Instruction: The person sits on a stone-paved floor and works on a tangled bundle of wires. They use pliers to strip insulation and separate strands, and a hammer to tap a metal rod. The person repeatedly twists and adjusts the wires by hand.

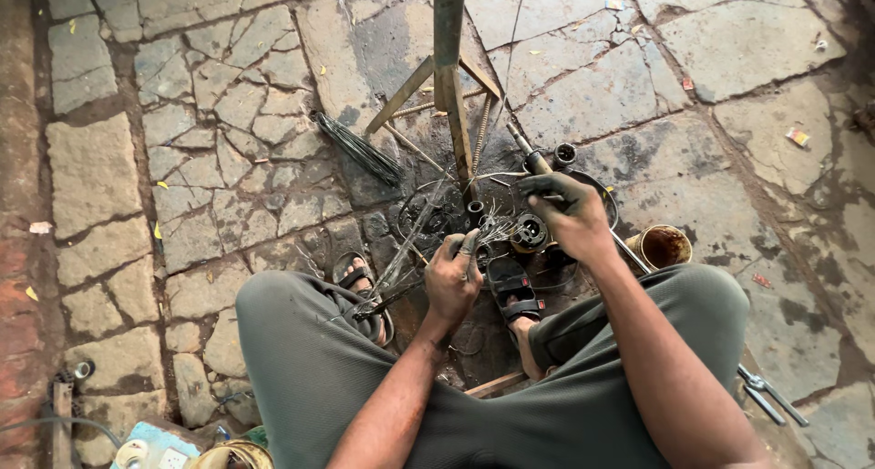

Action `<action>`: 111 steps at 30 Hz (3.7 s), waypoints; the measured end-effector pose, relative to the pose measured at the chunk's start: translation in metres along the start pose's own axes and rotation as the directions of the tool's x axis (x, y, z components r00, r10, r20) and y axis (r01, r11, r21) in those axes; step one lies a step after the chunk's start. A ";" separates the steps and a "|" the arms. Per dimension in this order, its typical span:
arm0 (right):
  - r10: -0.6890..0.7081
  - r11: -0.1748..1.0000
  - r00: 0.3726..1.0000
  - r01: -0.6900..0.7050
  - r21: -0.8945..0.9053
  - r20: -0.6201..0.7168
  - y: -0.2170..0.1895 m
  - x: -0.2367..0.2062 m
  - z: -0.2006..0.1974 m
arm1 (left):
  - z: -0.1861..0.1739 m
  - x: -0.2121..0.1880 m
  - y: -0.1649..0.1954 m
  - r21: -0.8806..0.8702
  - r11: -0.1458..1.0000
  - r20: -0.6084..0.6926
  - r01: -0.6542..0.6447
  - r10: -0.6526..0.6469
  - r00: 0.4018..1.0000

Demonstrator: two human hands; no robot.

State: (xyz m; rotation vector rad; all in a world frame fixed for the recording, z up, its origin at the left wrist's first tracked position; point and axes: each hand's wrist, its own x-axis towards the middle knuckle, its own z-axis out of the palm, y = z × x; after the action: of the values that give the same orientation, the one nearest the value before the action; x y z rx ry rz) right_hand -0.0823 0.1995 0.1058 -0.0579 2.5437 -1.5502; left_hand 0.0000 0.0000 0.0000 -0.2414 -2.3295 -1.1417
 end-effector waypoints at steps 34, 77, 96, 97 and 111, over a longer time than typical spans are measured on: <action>0.181 0.949 0.927 -0.077 0.305 -0.328 0.003 -0.018 0.002 | 0.033 -0.003 0.005 0.115 0.993 0.027 0.007 -0.010 1.000; -0.520 0.830 0.697 0.548 -0.101 -0.494 0.059 -0.014 0.007 | 0.066 0.013 0.062 -0.401 0.880 -0.090 0.253 -0.313 0.945; -0.776 0.592 0.584 0.547 -0.592 -0.237 0.062 -0.022 -0.016 | 0.068 -0.006 0.055 -0.200 0.965 0.010 0.170 -0.171 0.985; -0.773 0.588 0.594 0.540 -0.602 -0.223 0.065 -0.020 -0.017 | 0.067 -0.007 0.055 -0.190 0.962 0.032 0.194 -0.192 0.981; -0.498 0.860 0.795 0.401 -0.315 -0.346 0.098 -0.002 -0.025 | 0.089 -0.019 0.045 -0.266 0.891 0.174 0.368 -0.331 0.927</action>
State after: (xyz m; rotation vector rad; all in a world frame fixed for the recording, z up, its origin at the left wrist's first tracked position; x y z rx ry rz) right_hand -0.0796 0.2674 0.0304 -0.4466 3.2329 -1.5375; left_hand -0.0008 0.0986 -0.0239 0.0090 -2.3647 -1.7010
